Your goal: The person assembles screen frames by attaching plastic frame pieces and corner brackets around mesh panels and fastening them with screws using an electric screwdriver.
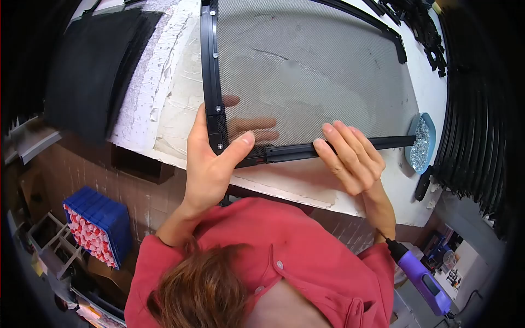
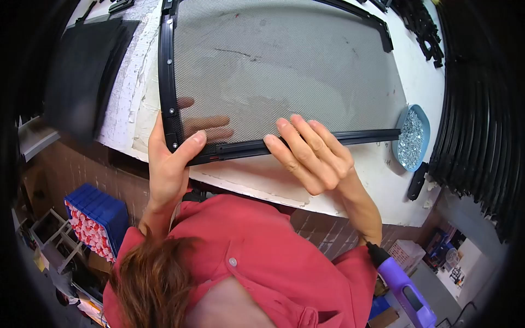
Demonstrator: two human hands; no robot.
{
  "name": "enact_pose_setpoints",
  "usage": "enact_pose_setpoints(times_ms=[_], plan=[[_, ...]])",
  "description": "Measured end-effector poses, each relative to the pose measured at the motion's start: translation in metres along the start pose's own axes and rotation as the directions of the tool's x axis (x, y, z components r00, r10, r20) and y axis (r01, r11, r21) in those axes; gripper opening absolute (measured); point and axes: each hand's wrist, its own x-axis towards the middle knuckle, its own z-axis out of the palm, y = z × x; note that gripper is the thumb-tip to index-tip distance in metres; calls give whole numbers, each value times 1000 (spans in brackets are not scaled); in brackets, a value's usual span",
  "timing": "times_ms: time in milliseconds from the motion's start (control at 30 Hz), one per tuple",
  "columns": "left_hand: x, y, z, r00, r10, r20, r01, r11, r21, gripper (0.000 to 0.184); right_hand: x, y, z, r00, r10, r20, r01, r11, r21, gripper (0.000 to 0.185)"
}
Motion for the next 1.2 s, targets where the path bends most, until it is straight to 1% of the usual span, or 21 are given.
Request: enact_pose_setpoints(times_ms=[33, 100, 167, 200, 233, 267, 400, 500, 567, 600, 633, 667, 700, 733, 800, 833, 900, 933, 967, 1033, 1200], plan=[[-1, 1, 0, 1000, 6, 3, -6, 1000, -3, 48, 0, 0, 0, 1000, -4, -1, 4, 1000, -5, 26], [2, 4, 1, 994, -102, -27, 100, 992, -82, 50, 0, 4, 2, 999, -37, 19, 36, 999, 24, 25], [4, -12, -6, 995, -94, -36, 91, 992, -85, 52, -2, 2, 15, 997, -36, -71, 44, 993, 114, 26], [4, -10, 1, 996, -80, -35, 75, 989, -131, 52, -7, 3, 18, 998, -10, -55, 19, 986, 167, 29], [3, -7, 5, 990, -138, -19, 132, 974, -186, 56, -12, 8, 18, 999, -38, -22, 41, 982, 184, 31], [1, -11, 10, 994, -99, -48, 91, 985, -148, 57, -16, 8, 18, 999, -38, -2, 38, 980, 193, 31], [2, -30, 3, 974, 115, -193, -60, 960, 272, 71, -16, 7, 8, 994, -87, 74, 74, 985, 157, 34], [8, -37, -10, 933, 296, -203, -229, 927, 297, 70, -17, 3, 8, 990, -93, 105, 80, 990, 119, 36], [4, -29, -14, 961, 240, -136, -177, 915, 362, 68, -17, 2, 9, 990, -102, 101, 89, 988, 126, 36], [4, -25, -14, 948, 307, -82, -218, 817, 535, 62, -16, 1, 8, 989, -92, 114, 77, 988, 135, 36], [1, -19, -14, 944, 318, -84, -226, 812, 538, 62, -15, 0, 8, 988, -81, 128, 62, 988, 143, 35], [-3, -11, -12, 926, 376, -9, -206, 525, 826, 61, -15, -1, 10, 989, -85, 121, 68, 988, 141, 35], [-7, -2, -9, 915, 396, 82, -153, 151, 977, 60, -16, -1, 12, 990, -83, 117, 69, 990, 122, 35], [-11, 7, -1, 898, 437, 54, -92, 65, 994, 55, -17, -2, 14, 990, -80, 113, 69, 992, 102, 36], [-14, 3, 3, 811, 481, 331, -278, -180, 943, 53, -19, -2, 19, 992, -73, 106, 61, 992, 111, 36], [-14, -9, 3, 777, 437, 453, -436, -145, 888, 50, -20, -3, 20, 992, -68, 110, 55, 991, 121, 37], [-16, -46, 4, 761, 291, 579, -572, -119, 812, 50, -19, -3, 18, 991, -41, 125, 20, 986, 166, 37], [-17, -56, 4, 733, 278, 621, -565, -260, 783, 51, -19, -2, 19, 990, -32, 138, 7, 984, 180, 38], [-15, -60, 3, 733, 275, 622, -567, -259, 782, 51, -19, -2, 19, 990, -20, 138, -8, 981, 196, 39], [-15, -62, -1, 697, 253, 671, -571, -371, 732, 53, -16, 2, 17, 984, -14, 178, -29, 970, 240, 40], [-16, -65, -2, 675, 244, 696, -567, -432, 702, 56, -18, 7, 10, 953, -12, 302, -92, 940, 328, 49]])
